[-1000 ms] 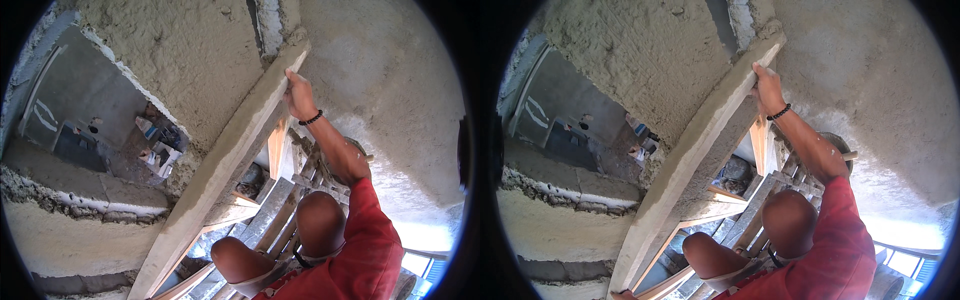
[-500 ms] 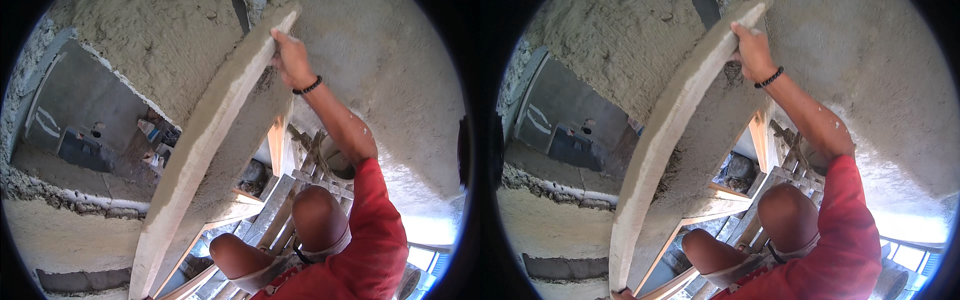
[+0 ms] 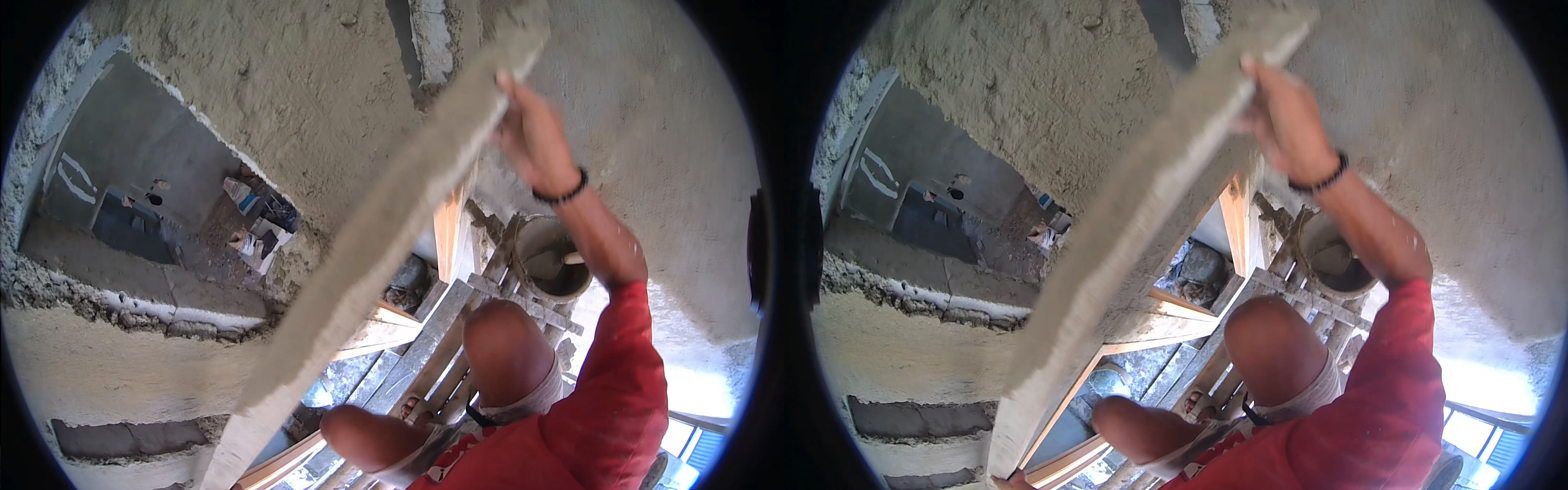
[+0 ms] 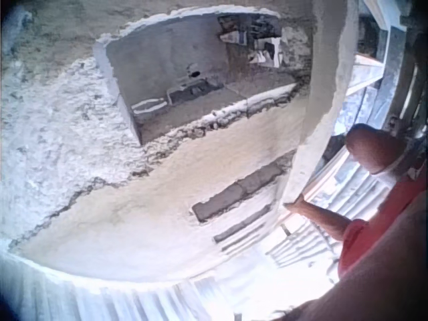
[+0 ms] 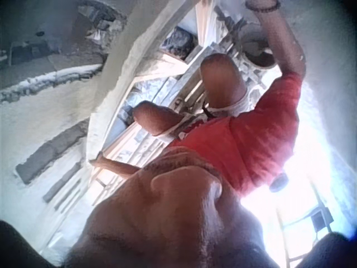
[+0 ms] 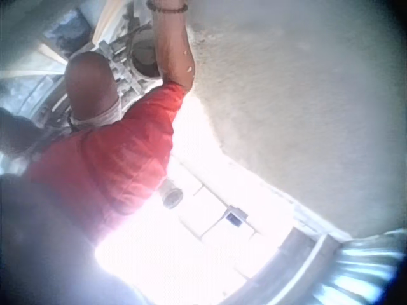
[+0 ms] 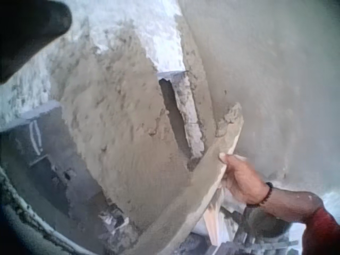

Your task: The person applies plaster to a high corner of a wall using a trowel while standing on a bamboo scaffold, smoothing the material over the surface and into gaps.

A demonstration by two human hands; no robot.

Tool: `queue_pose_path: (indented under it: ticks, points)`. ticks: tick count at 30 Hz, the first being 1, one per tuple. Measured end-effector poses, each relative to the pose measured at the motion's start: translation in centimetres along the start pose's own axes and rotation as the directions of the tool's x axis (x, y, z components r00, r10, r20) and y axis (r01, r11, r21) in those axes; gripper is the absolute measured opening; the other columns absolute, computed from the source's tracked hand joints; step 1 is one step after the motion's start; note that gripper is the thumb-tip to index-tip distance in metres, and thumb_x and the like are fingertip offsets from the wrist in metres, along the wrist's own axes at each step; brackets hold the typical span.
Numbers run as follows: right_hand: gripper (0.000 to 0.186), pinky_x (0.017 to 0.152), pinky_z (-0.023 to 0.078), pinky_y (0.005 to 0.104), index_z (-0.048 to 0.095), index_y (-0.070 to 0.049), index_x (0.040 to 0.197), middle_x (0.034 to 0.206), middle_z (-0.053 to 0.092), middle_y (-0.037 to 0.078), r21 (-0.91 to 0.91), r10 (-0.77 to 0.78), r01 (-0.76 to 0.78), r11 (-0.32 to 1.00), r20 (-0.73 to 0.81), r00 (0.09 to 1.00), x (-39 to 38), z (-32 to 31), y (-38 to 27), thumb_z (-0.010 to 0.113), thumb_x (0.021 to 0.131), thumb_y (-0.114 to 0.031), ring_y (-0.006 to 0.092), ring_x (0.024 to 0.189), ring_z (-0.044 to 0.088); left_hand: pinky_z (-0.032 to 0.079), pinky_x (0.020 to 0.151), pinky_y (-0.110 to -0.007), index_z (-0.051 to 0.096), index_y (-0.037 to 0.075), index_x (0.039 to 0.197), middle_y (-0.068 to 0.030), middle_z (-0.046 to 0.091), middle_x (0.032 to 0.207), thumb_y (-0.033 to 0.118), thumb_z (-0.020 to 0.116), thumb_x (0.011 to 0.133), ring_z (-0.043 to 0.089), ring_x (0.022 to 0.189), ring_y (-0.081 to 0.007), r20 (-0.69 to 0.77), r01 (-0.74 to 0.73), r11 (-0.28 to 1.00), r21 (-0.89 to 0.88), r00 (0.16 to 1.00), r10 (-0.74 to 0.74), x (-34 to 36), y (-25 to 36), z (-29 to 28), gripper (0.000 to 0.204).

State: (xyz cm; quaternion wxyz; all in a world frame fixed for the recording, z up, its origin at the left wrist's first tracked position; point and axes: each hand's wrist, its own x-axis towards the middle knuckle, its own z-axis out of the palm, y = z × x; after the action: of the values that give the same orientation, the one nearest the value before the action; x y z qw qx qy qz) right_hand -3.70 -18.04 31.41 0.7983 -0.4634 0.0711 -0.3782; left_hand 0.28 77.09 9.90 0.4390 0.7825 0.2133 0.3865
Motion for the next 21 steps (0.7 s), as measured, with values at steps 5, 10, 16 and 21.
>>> queue_pose_path:
  ticks: [5, 10, 16, 21]
  points:
    - [0.034, 0.076, 0.059, 0.0323, 0.049, 0.001, 0.114, 0.106, 0.062, 0.014, 0.011, 0.32, -0.325, 0.946, -0.196, 0.927, -7.0, -5.6, 4.4, 0.053, 0.093, -0.025, 0.0222, 0.093, 0.065, 0.051, 0.078, -0.049, 0.053, -0.006, 0.111, -0.0167, 0.063, 0.103, 0.046, 0.076, 0.063, 0.063, 0.087, -0.0347, 0.243, 0.539, 0.473, -0.697, 0.798, -0.551, -3.1, 6.9, 1.2, 0.075]
    - [0.032, 0.076, 0.058, 0.0369, 0.05, -0.001, 0.112, 0.105, 0.062, 0.012, 0.167, 0.467, -0.44, 0.882, -0.184, 0.865, -11.4, -11.8, 8.6, 0.054, 0.093, -0.026, 0.0214, 0.091, 0.065, 0.045, 0.086, -0.051, 0.053, 0.002, 0.117, -0.013, 0.059, 0.117, 0.043, 0.068, 0.072, 0.054, 0.107, -0.0296, 0.193, 0.271, 0.814, -0.514, 0.961, -0.198, -4.2, 9.7, -1.2, 0.063]
    - [0.03, 0.075, 0.057, 0.0381, 0.051, -0.001, 0.111, 0.102, 0.063, 0.011, 0.329, 0.53, -0.458, 0.826, -0.177, 0.829, -13.4, -14.4, 9.5, 0.055, 0.093, -0.025, 0.0209, 0.09, 0.066, 0.044, 0.088, -0.051, 0.052, 0.004, 0.119, -0.0128, 0.057, 0.12, 0.044, 0.067, 0.074, 0.052, 0.11, -0.0284, 0.047, 0.234, 0.618, -0.751, 0.952, -0.303, -6.0, 19.3, -2.8, 0.062]
    - [0.031, 0.076, 0.057, 0.0386, 0.053, 0.0, 0.111, 0.102, 0.065, 0.013, 0.374, 0.588, -0.506, 0.777, -0.145, 0.796, -14.7, -16.1, 9.2, 0.054, 0.093, -0.025, 0.0221, 0.09, 0.067, 0.044, 0.089, -0.05, 0.052, 0.004, 0.12, -0.0143, 0.057, 0.121, 0.044, 0.065, 0.076, 0.052, 0.111, -0.0294, 0.013, 0.091, 0.527, -0.845, 0.988, -0.151, -10.0, 27.4, -1.4, 0.061]
